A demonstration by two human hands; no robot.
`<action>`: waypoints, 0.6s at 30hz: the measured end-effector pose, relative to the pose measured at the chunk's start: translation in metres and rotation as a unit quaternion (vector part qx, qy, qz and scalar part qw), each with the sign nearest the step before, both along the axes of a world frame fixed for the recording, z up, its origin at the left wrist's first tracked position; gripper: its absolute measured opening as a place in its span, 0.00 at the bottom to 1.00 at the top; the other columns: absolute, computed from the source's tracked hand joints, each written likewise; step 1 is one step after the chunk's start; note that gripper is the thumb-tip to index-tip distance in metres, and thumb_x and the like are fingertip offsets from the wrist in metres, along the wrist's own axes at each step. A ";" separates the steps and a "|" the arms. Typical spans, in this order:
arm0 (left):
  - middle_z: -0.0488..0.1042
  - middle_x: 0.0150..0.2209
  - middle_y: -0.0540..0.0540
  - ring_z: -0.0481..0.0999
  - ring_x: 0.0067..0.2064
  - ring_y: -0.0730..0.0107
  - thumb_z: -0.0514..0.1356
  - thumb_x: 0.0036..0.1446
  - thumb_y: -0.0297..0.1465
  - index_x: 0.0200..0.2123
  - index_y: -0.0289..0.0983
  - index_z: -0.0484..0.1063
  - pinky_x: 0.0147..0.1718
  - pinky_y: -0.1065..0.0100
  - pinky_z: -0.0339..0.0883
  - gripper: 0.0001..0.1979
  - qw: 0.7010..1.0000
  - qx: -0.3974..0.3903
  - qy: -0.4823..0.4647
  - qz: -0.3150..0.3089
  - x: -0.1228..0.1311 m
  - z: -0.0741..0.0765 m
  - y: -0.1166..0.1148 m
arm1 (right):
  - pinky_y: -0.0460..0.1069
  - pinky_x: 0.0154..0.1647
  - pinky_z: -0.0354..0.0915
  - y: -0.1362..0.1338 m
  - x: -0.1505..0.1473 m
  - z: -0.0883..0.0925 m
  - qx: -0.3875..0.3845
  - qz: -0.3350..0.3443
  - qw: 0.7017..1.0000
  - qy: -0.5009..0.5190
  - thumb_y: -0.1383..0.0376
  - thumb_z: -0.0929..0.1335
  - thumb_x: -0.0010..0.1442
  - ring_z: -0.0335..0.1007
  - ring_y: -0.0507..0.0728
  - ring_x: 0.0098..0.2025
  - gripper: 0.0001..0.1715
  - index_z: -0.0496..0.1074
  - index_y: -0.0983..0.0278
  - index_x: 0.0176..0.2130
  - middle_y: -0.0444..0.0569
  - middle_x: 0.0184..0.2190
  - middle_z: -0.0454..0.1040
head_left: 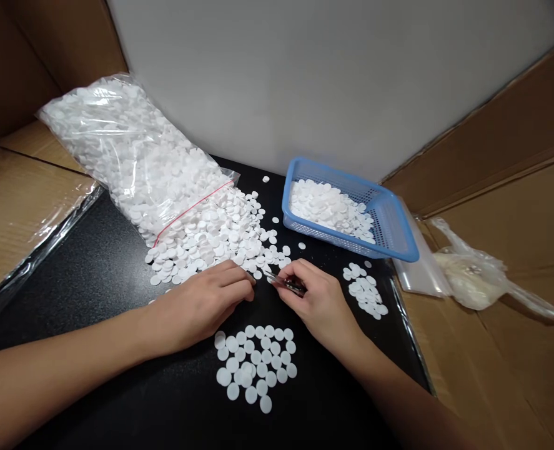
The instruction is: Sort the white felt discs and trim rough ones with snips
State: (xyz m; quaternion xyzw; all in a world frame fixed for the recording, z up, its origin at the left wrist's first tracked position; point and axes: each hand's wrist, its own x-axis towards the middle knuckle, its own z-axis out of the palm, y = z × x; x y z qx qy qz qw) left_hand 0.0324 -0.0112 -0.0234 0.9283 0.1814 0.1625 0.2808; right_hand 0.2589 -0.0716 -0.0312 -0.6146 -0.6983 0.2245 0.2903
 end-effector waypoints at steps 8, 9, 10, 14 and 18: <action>0.75 0.43 0.45 0.74 0.46 0.64 0.52 0.62 0.17 0.40 0.38 0.70 0.43 0.66 0.69 0.12 0.998 -0.008 -0.005 0.056 -0.003 0.002 0.015 | 0.48 0.31 0.61 0.000 -0.003 0.001 -0.012 -0.004 1.000 -0.004 0.72 0.67 0.61 0.67 0.54 0.31 0.07 0.69 0.61 0.32 0.45 0.32 0.70; 0.75 0.43 0.45 0.74 0.46 0.64 0.53 0.63 0.18 0.40 0.38 0.70 0.43 0.66 0.69 0.11 0.998 -0.014 -0.006 0.061 -0.003 0.002 0.016 | 0.48 0.30 0.60 -0.002 -0.005 0.004 -0.030 0.004 0.999 0.021 0.70 0.68 0.61 0.66 0.54 0.29 0.07 0.69 0.61 0.31 0.44 0.30 0.69; 0.74 0.43 0.45 0.73 0.45 0.64 0.53 0.63 0.19 0.40 0.38 0.70 0.42 0.65 0.69 0.10 0.998 -0.020 -0.006 0.065 -0.004 0.002 0.017 | 0.47 0.28 0.59 -0.003 -0.008 0.006 -0.056 0.020 0.997 0.040 0.68 0.69 0.61 0.65 0.53 0.28 0.09 0.69 0.61 0.29 0.43 0.28 0.69; 0.73 0.42 0.46 0.72 0.45 0.64 0.57 0.63 0.21 0.40 0.37 0.71 0.43 0.64 0.68 0.07 0.997 -0.031 -0.009 0.073 -0.005 0.000 0.018 | 0.46 0.26 0.55 -0.007 -0.017 0.014 -0.132 0.060 0.989 0.027 0.69 0.74 0.57 0.62 0.51 0.27 0.17 0.65 0.62 0.24 0.41 0.26 0.67; 0.71 0.42 0.45 0.69 0.46 0.61 0.60 0.61 0.20 0.40 0.37 0.73 0.42 0.63 0.67 0.07 0.996 0.021 0.002 0.083 -0.005 -0.001 0.017 | 0.47 0.28 0.58 0.000 -0.015 0.014 -0.111 0.036 0.993 0.023 0.68 0.73 0.59 0.64 0.53 0.28 0.13 0.65 0.61 0.28 0.40 0.26 0.68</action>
